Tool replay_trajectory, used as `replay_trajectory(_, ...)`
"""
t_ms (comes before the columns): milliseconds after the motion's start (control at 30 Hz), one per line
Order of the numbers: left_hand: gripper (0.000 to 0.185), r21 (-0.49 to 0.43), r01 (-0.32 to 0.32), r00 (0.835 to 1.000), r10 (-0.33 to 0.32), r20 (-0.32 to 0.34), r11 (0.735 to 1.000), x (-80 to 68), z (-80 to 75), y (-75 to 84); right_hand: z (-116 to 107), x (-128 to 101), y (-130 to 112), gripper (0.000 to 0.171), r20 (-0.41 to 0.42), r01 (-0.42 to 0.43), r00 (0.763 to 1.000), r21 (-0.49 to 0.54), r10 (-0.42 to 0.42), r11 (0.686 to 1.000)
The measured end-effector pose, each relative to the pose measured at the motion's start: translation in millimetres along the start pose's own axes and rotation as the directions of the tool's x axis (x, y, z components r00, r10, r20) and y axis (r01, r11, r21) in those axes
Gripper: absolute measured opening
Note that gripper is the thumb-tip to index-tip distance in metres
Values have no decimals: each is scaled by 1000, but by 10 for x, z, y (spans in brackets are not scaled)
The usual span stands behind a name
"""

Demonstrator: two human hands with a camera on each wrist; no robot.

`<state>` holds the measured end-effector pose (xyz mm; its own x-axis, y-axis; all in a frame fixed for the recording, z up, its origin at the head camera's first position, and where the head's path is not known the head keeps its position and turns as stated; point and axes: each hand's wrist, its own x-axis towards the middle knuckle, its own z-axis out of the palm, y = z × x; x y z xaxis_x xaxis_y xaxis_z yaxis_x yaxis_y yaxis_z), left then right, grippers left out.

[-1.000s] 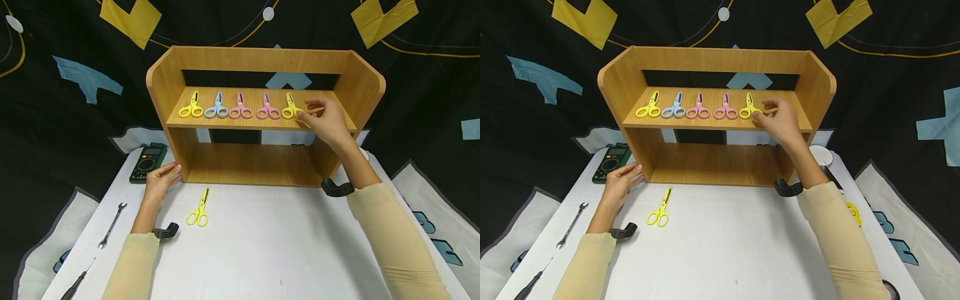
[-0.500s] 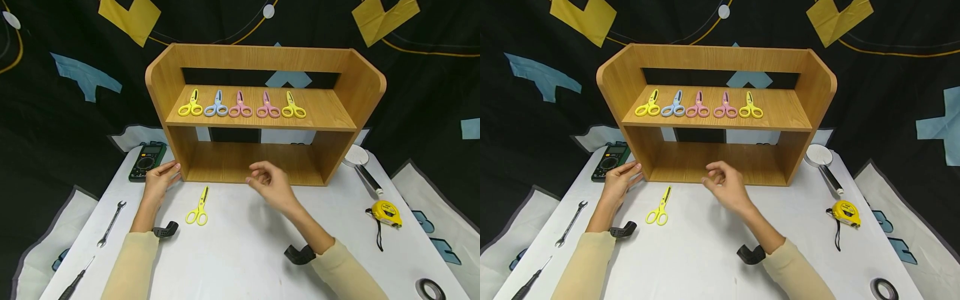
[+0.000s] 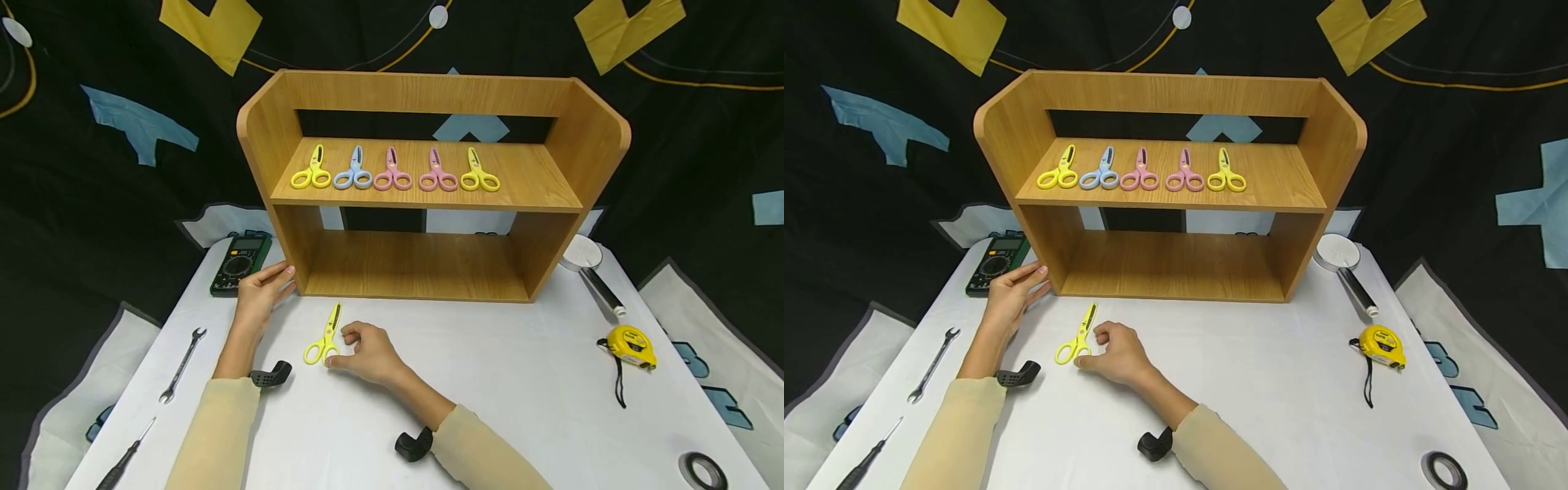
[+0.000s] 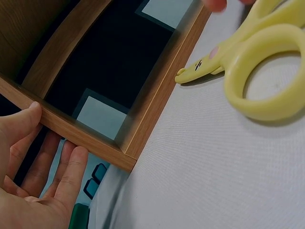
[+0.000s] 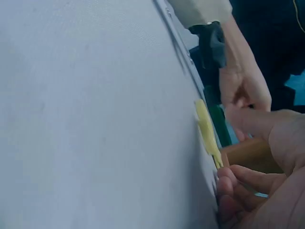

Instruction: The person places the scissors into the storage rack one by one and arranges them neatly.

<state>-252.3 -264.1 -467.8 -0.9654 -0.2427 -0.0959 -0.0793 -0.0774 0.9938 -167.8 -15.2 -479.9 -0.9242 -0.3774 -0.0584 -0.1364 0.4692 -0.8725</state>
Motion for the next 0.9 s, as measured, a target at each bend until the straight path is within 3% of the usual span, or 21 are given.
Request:
replay_trajectory(133,61,4,-1,1000,1,-2,1000,-9,-5,10,126,54,-40,58,-36,7,999,-100,-11,995)
replay_trajectory(300,62,-8,-13,1000,13,9,1000,-6,-16,7,231,103,-87,51,-84,-34,996,-266,12,963)
replay_trajectory(467,63,-16,-8,1000,8,14,1000,-6,-9,-21,225,82,-110,38,-97,-61,995,-302,33,951)
replay_trajectory(633,63,-6,-7,1000,7,12,1000,-10,-6,-27,120,39,-108,31,-79,-37,997,-209,21,977)
replay_trajectory(767,62,7,-4,1000,4,13,1000,-18,-7,-16,4,13,-84,30,-32,-37,999,-51,35,998)
replay_trajectory(900,62,21,-2,1000,2,15,1000,-21,-12,-9,-166,-58,-105,30,-15,-54,998,109,56,993)
